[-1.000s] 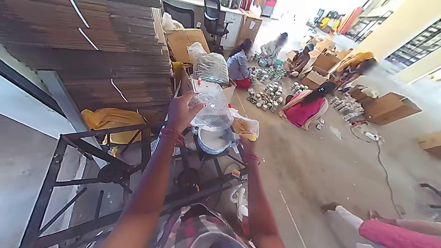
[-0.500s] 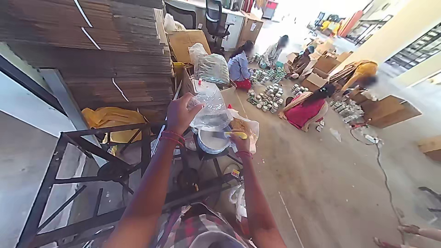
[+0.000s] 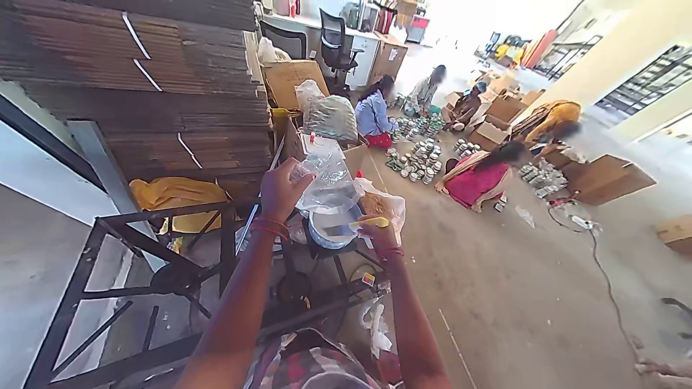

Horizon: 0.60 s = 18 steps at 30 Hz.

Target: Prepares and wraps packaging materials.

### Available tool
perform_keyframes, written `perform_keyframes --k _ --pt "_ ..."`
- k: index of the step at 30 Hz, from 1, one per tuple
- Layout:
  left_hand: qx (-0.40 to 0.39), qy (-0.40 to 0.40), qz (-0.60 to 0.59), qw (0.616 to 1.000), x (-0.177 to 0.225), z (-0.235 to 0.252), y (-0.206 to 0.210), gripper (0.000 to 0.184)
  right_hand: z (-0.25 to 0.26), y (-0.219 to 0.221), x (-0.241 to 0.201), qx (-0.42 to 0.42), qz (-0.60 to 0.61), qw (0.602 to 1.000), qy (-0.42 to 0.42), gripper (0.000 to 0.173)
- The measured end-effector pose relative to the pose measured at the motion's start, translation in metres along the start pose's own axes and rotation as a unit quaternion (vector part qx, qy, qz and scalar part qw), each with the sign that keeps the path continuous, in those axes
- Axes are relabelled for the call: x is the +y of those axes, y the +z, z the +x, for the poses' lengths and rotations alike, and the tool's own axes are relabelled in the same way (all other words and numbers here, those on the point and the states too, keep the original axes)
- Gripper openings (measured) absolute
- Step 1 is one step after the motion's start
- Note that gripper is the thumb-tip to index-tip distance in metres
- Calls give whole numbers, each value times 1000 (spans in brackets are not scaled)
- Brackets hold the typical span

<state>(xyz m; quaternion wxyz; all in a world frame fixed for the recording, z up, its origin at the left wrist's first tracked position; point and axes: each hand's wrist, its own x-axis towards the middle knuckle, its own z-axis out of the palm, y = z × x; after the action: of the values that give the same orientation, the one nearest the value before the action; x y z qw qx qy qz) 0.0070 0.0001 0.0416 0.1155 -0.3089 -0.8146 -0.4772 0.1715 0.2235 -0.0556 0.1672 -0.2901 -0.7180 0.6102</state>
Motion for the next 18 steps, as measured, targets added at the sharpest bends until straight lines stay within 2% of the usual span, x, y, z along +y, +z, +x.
perform_keyframes --k 3,6,9,12,16,18 --pt "-4 -6 8 1000 0 0 0 37 2 -16 -10 53 -80 995 -15 16" --pt "0 -7 3 1000 0 0 2 38 14 3 5 107 -85 987 -84 19" --pt "-3 8 2 1000 -3 1 3 38 9 14 11 39 -42 996 -66 19" --pt "-10 -3 -1 1000 -3 3 0 37 -5 -5 -2 4 -19 1000 -9 18" --pt "-10 8 -8 1000 -2 -1 3 35 4 -11 7 118 -40 992 -33 21" --pt "-25 -2 -9 1000 2 5 6 36 9 3 16 125 -5 991 -37 21"
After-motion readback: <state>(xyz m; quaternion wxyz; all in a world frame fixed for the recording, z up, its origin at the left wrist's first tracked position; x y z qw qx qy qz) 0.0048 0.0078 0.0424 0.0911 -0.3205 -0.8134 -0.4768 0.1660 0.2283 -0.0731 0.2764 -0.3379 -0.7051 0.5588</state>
